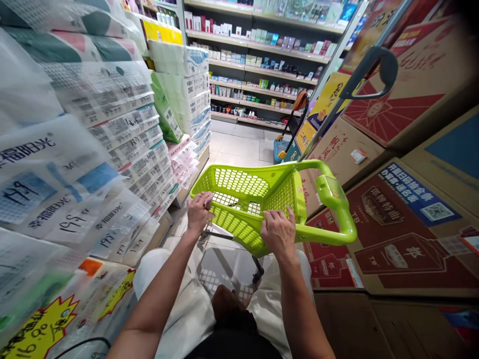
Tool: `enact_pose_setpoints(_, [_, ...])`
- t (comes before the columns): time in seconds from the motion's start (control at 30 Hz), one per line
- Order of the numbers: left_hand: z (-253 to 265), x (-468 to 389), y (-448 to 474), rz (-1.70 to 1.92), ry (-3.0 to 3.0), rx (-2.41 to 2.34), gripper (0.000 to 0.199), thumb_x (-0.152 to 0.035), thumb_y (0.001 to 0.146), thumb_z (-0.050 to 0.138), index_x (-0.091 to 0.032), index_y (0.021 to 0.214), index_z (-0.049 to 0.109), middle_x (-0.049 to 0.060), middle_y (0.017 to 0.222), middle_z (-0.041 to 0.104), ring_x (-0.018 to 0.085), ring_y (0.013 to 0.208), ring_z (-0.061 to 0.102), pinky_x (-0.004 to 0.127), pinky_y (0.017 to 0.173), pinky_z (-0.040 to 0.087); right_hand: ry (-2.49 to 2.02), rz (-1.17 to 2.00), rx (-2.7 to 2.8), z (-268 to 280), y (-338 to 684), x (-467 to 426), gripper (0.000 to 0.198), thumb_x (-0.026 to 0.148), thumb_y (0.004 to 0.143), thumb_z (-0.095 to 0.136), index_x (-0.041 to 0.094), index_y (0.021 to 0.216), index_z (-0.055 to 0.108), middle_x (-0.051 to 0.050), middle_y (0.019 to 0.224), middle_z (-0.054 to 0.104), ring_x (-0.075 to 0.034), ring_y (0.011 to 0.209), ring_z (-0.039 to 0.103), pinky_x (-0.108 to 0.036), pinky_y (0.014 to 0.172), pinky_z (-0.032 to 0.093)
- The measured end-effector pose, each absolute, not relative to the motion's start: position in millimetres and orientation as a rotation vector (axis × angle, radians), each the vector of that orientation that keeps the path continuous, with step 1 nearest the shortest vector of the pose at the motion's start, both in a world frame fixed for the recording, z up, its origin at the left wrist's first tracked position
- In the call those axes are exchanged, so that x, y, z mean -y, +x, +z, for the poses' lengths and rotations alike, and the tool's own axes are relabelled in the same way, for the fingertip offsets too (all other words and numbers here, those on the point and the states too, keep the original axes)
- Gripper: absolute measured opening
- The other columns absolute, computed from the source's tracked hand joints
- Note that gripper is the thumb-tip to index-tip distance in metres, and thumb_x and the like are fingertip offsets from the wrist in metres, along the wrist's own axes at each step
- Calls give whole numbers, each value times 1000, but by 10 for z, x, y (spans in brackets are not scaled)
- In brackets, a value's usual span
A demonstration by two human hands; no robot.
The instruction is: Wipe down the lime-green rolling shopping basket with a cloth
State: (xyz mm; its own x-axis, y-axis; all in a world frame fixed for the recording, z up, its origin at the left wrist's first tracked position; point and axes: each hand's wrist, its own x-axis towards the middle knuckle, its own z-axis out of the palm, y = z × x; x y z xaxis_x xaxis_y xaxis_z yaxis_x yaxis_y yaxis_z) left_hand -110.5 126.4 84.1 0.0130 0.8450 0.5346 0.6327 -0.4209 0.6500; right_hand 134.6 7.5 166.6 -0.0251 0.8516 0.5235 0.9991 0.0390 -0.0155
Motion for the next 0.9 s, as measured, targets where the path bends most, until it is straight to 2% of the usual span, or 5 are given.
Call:
enact_pose_setpoints(0.17, [805, -1380, -1325, 1230, 2189, -1366, 49, -9, 84, 53, -28, 122, 76, 8, 128, 73, 28, 118, 63, 47, 104, 51, -1880, -504, 1925, 1661, 1316, -154, 15, 16, 89, 58, 21, 96, 71, -5, 97, 78, -23, 91, 64, -45, 119, 23])
enact_pose_setpoints(0.33, [763, -1579, -1629, 1365, 1972, -1733, 42, -9, 79, 54, -25, 110, 78, 12, 117, 76, 33, 115, 65, 53, 106, 48, -1867, -484, 1946, 1675, 1267, -215, 14, 16, 90, 59, 22, 95, 71, -6, 95, 77, -23, 91, 64, -45, 118, 25])
enact_pose_setpoints(0.53, [797, -1594, -1715, 1261, 2109, -1492, 50, -9, 77, 51, -25, 116, 78, 9, 126, 75, 29, 123, 64, 52, 114, 45, -1853, -459, 1953, 1710, 1237, -240, 15, 16, 92, 57, 22, 93, 71, -5, 89, 76, -22, 87, 64, -44, 120, 25])
enact_pose_setpoints(0.63, [833, -1570, -1668, 1323, 1981, -1598, 49, -7, 73, 50, -24, 109, 79, 9, 121, 76, 29, 121, 65, 54, 114, 46, -1860, -460, 1950, 1739, 1250, -238, 16, 15, 91, 57, 22, 92, 71, -5, 91, 76, -22, 87, 64, -44, 120, 24])
enact_pose_setpoints(0.9, [938, -1181, -1009, 1376, 1935, -1391, 57, 0, 74, 46, -24, 114, 78, 8, 126, 74, 26, 124, 65, 51, 115, 48, -1907, -474, 1950, 1808, 1370, -191, 16, 15, 91, 57, 21, 93, 71, -6, 92, 77, -23, 90, 63, -44, 119, 22])
